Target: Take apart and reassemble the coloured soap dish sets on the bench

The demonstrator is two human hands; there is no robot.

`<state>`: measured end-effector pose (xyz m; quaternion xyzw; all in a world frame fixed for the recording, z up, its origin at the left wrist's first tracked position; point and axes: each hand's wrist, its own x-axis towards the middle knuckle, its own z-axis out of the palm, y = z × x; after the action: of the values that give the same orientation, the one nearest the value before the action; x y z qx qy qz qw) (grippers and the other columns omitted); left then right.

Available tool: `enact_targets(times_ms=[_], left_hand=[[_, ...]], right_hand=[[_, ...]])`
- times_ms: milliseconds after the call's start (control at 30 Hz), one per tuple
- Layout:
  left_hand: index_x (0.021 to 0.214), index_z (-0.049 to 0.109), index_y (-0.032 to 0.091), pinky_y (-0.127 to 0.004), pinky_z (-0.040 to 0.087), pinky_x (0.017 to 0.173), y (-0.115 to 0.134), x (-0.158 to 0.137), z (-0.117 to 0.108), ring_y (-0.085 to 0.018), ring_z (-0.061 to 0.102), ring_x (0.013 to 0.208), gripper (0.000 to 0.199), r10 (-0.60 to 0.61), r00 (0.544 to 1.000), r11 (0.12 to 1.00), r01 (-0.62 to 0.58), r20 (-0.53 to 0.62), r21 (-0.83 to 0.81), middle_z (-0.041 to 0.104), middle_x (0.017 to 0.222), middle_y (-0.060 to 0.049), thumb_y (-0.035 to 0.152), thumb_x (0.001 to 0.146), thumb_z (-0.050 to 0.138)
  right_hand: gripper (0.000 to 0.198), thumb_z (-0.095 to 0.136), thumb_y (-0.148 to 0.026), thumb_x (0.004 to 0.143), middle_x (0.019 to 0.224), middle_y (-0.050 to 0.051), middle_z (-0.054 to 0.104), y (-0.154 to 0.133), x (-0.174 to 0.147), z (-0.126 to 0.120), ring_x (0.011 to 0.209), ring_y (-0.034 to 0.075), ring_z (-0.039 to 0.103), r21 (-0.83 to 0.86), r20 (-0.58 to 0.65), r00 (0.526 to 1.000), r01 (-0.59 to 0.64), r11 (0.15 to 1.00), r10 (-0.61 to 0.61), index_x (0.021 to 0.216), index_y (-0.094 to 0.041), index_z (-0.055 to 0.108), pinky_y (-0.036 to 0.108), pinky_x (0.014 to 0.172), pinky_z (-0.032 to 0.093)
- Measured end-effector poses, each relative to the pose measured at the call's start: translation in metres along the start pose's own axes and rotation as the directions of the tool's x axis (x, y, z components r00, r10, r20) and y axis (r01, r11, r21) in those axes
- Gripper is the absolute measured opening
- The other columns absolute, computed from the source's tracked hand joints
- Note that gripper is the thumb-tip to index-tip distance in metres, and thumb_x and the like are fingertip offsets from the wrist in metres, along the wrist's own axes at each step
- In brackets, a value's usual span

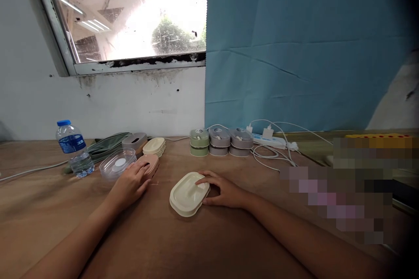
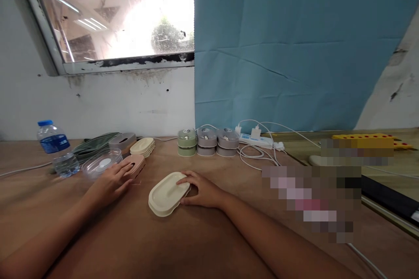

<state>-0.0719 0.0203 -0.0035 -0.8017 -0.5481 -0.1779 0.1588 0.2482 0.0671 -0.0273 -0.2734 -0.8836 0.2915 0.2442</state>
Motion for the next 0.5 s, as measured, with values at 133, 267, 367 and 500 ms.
enact_targets(times_ms=[133,267,367,500], left_hand=[[0.109,0.053,0.022,-0.035,0.038,0.091,0.055,-0.002,-0.021,-0.021,0.046,0.106,0.032,0.227,0.972,0.948,-0.209,0.052,-0.240,0.051,0.115,-0.008,0.035,0.081,0.043],[0.101,0.056,0.022,-0.031,0.042,0.081,0.106,-0.003,-0.027,-0.020,0.051,0.092,0.025,0.369,0.905,0.896,-0.285,0.213,-0.341,0.058,0.095,-0.005,0.025,0.077,0.050],[0.090,0.059,0.021,-0.028,0.043,0.073,0.117,0.001,-0.021,-0.018,0.053,0.082,0.021,0.318,0.907,0.926,-0.234,0.277,-0.296,0.059,0.087,-0.005,0.013,0.075,0.047],[0.084,0.060,0.020,-0.024,0.042,0.065,0.104,0.014,-0.021,-0.016,0.054,0.075,0.017,0.338,0.887,0.930,-0.263,0.315,-0.257,0.058,0.086,-0.005,0.018,0.079,0.044]], right_hand=[[0.053,0.065,-0.047,0.064,0.131,0.006,0.035,0.001,0.000,0.001,0.120,0.027,0.035,-0.002,-0.002,1.000,-0.008,1.000,0.008,0.111,-0.027,0.055,0.041,0.100,0.028],[0.051,0.065,-0.046,0.065,0.130,0.006,0.036,0.000,-0.001,0.001,0.120,0.026,0.034,-0.015,-0.014,1.000,0.016,1.000,-0.016,0.111,-0.026,0.055,0.040,0.101,0.028],[0.052,0.066,-0.044,0.064,0.130,0.007,0.037,-0.003,-0.001,0.000,0.120,0.026,0.034,0.003,-0.023,1.000,0.010,1.000,-0.010,0.112,-0.025,0.055,0.041,0.102,0.026],[0.065,0.070,-0.037,0.060,0.127,0.009,0.041,0.003,0.002,0.001,0.118,0.025,0.037,0.191,-0.097,0.995,-0.019,0.981,0.038,0.119,-0.023,0.044,0.042,0.101,0.027]])
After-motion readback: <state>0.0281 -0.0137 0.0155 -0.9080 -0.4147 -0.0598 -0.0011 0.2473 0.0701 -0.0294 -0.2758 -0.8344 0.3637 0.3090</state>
